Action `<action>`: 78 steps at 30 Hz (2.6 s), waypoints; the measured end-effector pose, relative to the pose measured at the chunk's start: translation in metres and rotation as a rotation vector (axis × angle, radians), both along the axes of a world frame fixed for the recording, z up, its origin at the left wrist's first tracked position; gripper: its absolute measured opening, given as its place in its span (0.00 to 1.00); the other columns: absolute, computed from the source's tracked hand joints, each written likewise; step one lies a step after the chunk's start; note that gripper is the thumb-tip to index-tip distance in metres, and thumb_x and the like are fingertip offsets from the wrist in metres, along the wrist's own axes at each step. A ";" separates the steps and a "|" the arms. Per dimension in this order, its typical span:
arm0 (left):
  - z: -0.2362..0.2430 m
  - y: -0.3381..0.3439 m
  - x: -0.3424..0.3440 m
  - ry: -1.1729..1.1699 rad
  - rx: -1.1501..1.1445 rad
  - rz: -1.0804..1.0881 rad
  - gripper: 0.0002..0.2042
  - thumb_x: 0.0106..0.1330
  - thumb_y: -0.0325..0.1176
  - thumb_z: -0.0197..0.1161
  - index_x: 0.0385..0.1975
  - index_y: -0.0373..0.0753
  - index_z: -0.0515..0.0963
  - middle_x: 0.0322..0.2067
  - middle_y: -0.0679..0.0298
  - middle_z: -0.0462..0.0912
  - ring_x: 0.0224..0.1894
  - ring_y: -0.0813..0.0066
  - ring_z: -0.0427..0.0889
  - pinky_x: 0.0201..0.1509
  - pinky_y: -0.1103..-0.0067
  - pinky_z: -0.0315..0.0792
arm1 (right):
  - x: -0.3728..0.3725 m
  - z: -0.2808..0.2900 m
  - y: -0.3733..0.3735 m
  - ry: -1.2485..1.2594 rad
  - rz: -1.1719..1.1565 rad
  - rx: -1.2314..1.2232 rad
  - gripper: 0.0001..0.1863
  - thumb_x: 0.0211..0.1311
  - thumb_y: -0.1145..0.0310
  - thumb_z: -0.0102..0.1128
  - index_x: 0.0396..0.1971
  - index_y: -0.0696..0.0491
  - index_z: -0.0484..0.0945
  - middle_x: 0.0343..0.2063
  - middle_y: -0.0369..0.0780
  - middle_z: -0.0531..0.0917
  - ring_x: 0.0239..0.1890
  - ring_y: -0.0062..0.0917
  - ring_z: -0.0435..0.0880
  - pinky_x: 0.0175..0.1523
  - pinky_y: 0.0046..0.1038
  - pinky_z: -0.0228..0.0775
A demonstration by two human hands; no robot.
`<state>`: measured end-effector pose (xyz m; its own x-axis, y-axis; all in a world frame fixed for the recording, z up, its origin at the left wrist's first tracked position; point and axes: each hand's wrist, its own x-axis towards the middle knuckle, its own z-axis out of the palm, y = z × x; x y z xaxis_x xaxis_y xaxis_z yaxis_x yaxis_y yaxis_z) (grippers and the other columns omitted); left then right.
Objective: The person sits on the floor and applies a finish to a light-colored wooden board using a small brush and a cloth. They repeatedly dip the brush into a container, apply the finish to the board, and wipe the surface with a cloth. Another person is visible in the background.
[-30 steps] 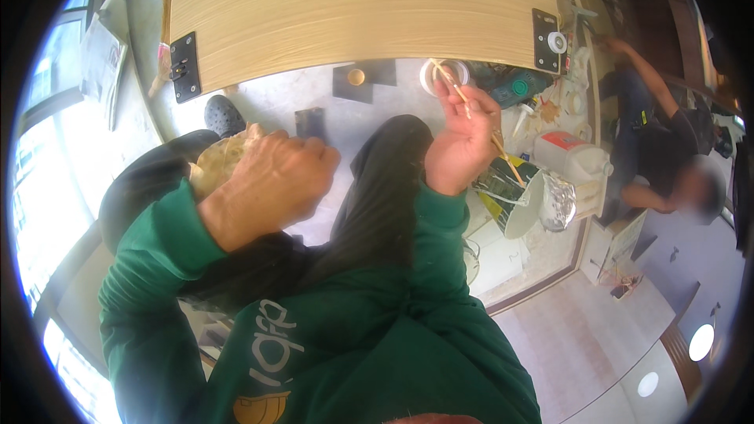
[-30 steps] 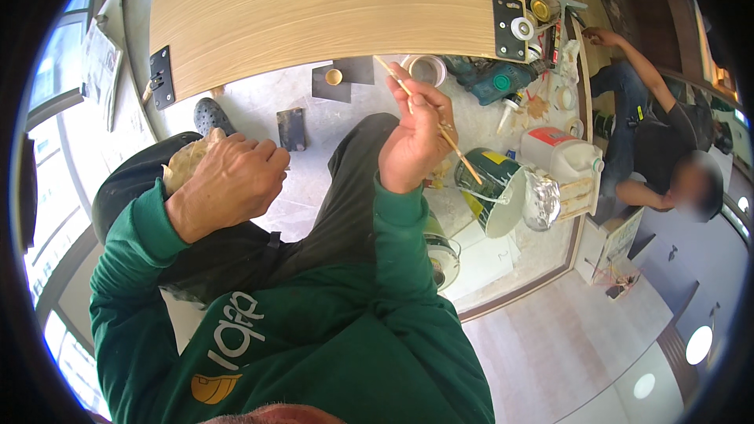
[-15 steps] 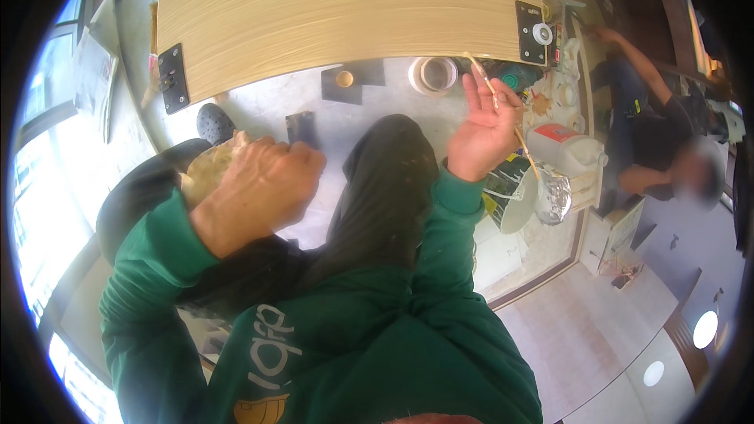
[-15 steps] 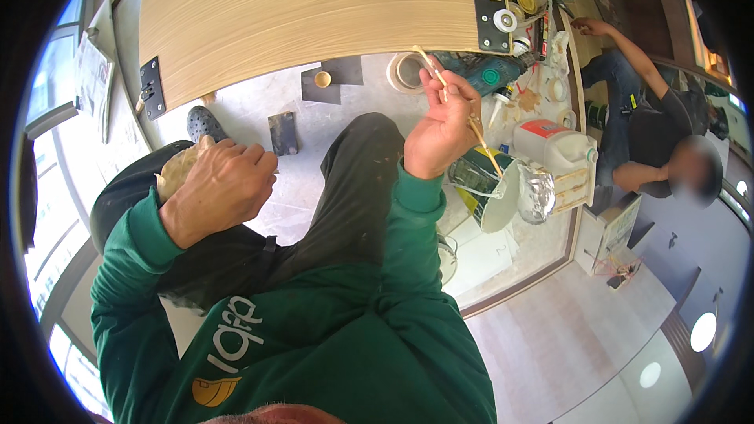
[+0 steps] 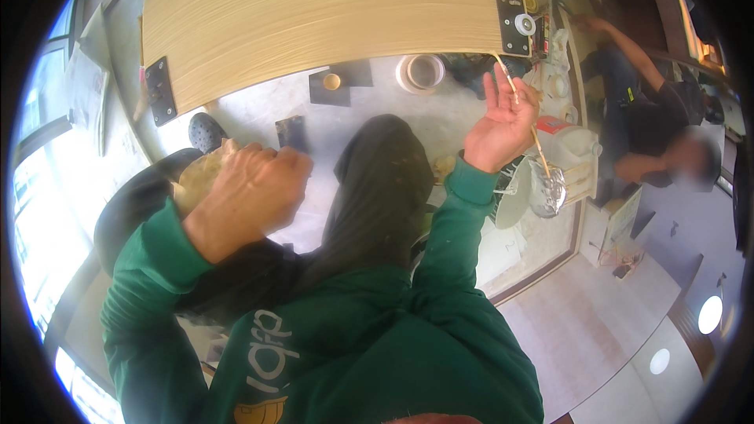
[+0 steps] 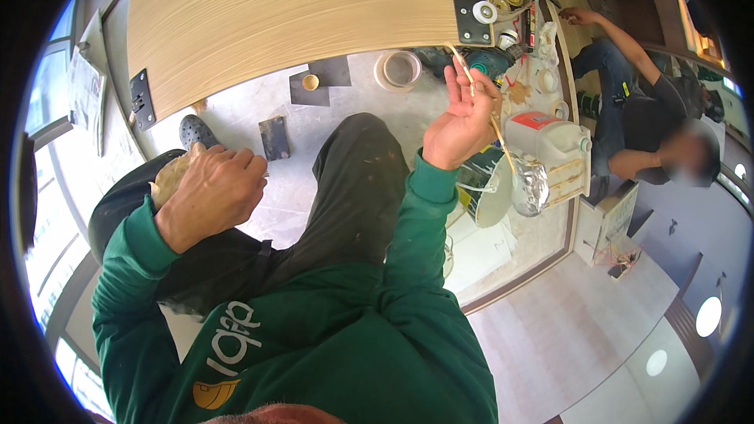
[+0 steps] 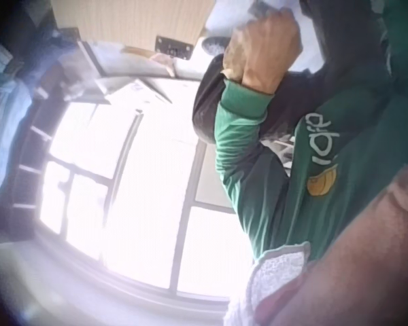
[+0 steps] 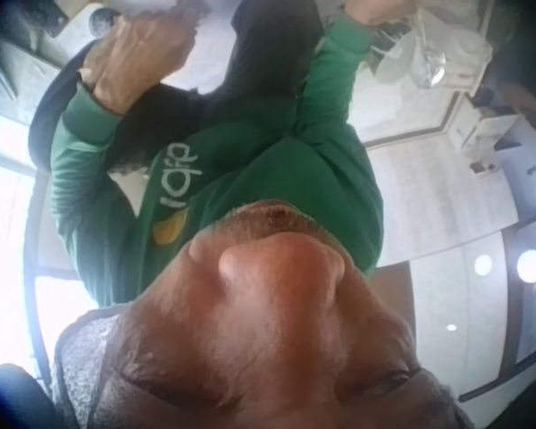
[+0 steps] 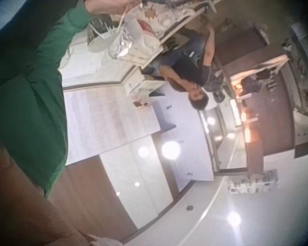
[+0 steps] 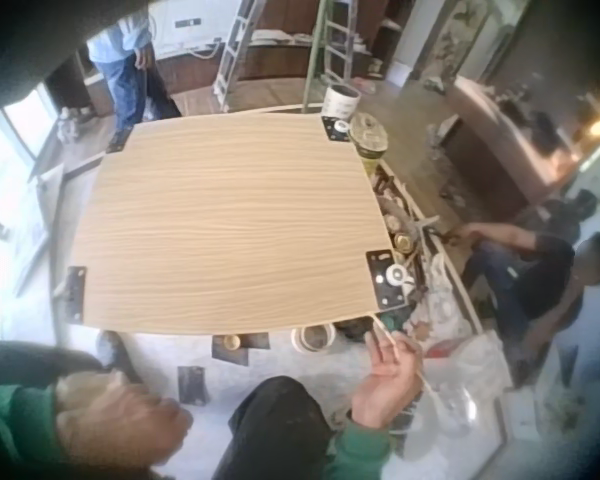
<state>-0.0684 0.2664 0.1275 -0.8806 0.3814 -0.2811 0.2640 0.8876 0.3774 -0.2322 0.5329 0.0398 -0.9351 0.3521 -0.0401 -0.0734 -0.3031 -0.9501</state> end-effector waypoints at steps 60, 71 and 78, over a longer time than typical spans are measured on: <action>0.001 0.008 -0.009 0.063 -0.026 -0.088 0.06 0.62 0.30 0.61 0.25 0.39 0.72 0.21 0.57 0.76 0.20 0.54 0.78 0.28 0.63 0.75 | -0.013 0.003 0.019 0.034 -0.109 0.024 0.10 0.68 0.72 0.60 0.39 0.63 0.85 0.37 0.43 0.88 0.36 0.27 0.87 0.51 0.32 0.78; 0.004 0.007 -0.009 -0.080 -0.066 -0.034 0.09 0.62 0.33 0.68 0.30 0.35 0.75 0.25 0.53 0.80 0.28 0.47 0.83 0.34 0.58 0.75 | -0.021 0.008 0.028 0.005 -0.141 0.064 0.10 0.69 0.73 0.60 0.40 0.64 0.85 0.36 0.43 0.88 0.36 0.27 0.87 0.52 0.30 0.79; 0.005 0.008 -0.010 -0.094 -0.074 -0.024 0.09 0.62 0.33 0.68 0.30 0.35 0.75 0.26 0.53 0.80 0.28 0.47 0.83 0.34 0.58 0.75 | -0.021 0.006 0.036 0.019 -0.171 0.066 0.11 0.69 0.75 0.59 0.45 0.66 0.83 0.39 0.46 0.88 0.41 0.30 0.88 0.56 0.29 0.79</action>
<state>-0.0784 0.2748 0.1327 -0.8401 0.3772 -0.3898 0.2520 0.9078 0.3353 -0.2533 0.5691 0.0454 -0.8617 0.5074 0.0061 -0.1371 -0.2212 -0.9655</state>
